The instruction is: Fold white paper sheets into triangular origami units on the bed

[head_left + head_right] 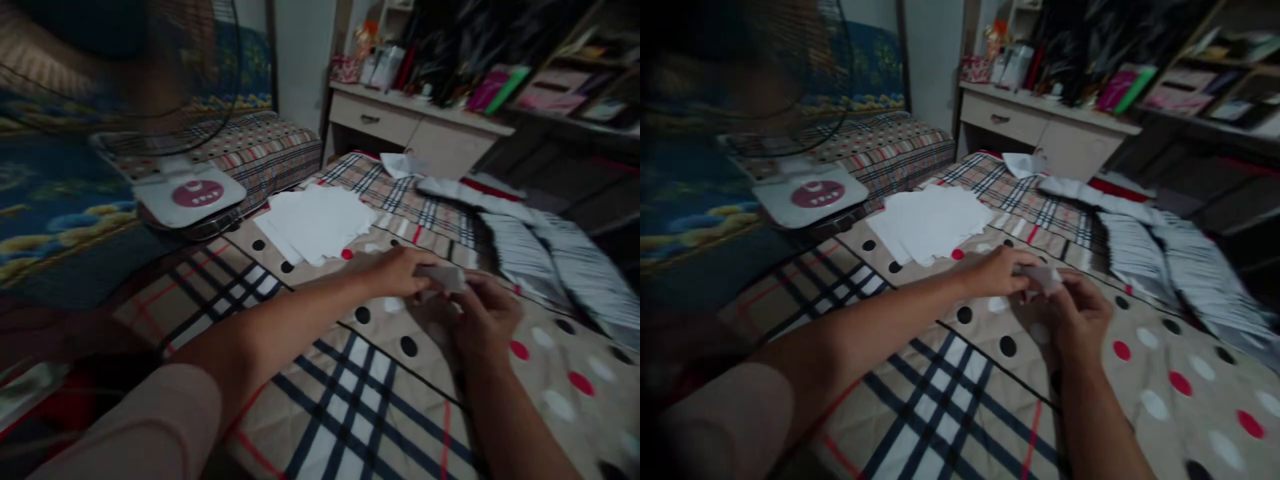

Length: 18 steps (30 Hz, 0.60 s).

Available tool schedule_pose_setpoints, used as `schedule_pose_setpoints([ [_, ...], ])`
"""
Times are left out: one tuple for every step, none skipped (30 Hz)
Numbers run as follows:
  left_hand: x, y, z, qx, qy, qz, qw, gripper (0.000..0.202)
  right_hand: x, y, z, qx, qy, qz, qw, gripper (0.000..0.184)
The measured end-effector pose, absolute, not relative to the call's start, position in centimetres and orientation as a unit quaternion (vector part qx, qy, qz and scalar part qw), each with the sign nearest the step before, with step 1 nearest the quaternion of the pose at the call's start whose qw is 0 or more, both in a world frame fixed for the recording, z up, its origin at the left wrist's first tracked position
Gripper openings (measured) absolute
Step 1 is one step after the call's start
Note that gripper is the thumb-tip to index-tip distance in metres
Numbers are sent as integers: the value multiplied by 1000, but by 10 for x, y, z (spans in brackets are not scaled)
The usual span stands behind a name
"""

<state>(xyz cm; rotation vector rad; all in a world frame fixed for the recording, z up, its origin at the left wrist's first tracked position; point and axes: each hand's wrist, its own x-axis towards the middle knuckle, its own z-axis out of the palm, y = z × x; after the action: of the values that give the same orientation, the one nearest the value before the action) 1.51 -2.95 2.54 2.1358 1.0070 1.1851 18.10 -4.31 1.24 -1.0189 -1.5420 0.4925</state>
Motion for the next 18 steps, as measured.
schedule_pose_setpoints([
  [16, -27, 21, 766, 360, 457, 275, 22, 185, -43, 15, -429, -637, 270, 580, 20],
  [17, -24, 18, 751, 350, 473, 298, 19, 186, -43, 16, -420, -616, 323, 583, 19],
  [18, -22, 16, 744, 336, 478, 324, 15, 186, -43, 17, -410, -600, 360, 585, 17],
  [18, -20, 14, 734, 324, 486, 346, 11, 185, -43, 17, -406, -583, 384, 589, 16],
  [18, -19, 14, 724, 317, 496, 359, 9, 183, -43, 16, -401, -578, 400, 588, 15],
  [18, -19, 13, 720, 314, 499, 365, 8, 182, -43, 16, -395, -575, 411, 586, 16],
  [18, -19, 13, 719, 312, 501, 367, 10, 182, -43, 15, -394, -572, 421, 583, 18],
  [18, -19, 14, 718, 313, 502, 367, 13, 181, -43, 14, -393, -568, 429, 582, 19],
  [18, -19, 14, 718, 315, 501, 367, 16, 182, -43, 14, -392, -566, 434, 581, 20],
  [18, -20, 15, 717, 317, 500, 367, 18, 182, -43, 13, -392, -563, 437, 582, 21],
  [18, -21, 16, 717, 321, 498, 368, 20, 182, -43, 13, -392, -562, 438, 583, 21],
  [18, -22, 17, 716, 325, 496, 368, 21, 183, -43, 13, -392, -562, 437, 583, 21],
  [18, -24, 19, 715, 329, 495, 367, 22, 183, -42, 13, -393, -562, 435, 584, 21],
  [18, -25, 20, 715, 333, 495, 366, 23, 182, -42, 14, -394, -561, 432, 586, 22],
  [19, -26, 21, 714, 337, 493, 364, 25, 182, -42, 14, -395, -560, 430, 588, 23],
  [19, -27, 21, 713, 340, 494, 362, 27, 181, -43, 15, -397, -559, 428, 589, 23],
  [19, -27, 21, 713, 343, 494, 361, 30, 180, -43, 15, -400, -557, 427, 589, 25],
  [20, -28, 21, 712, 346, 494, 359, 32, 179, -44, 16, -403, -556, 425, 590, 26],
])
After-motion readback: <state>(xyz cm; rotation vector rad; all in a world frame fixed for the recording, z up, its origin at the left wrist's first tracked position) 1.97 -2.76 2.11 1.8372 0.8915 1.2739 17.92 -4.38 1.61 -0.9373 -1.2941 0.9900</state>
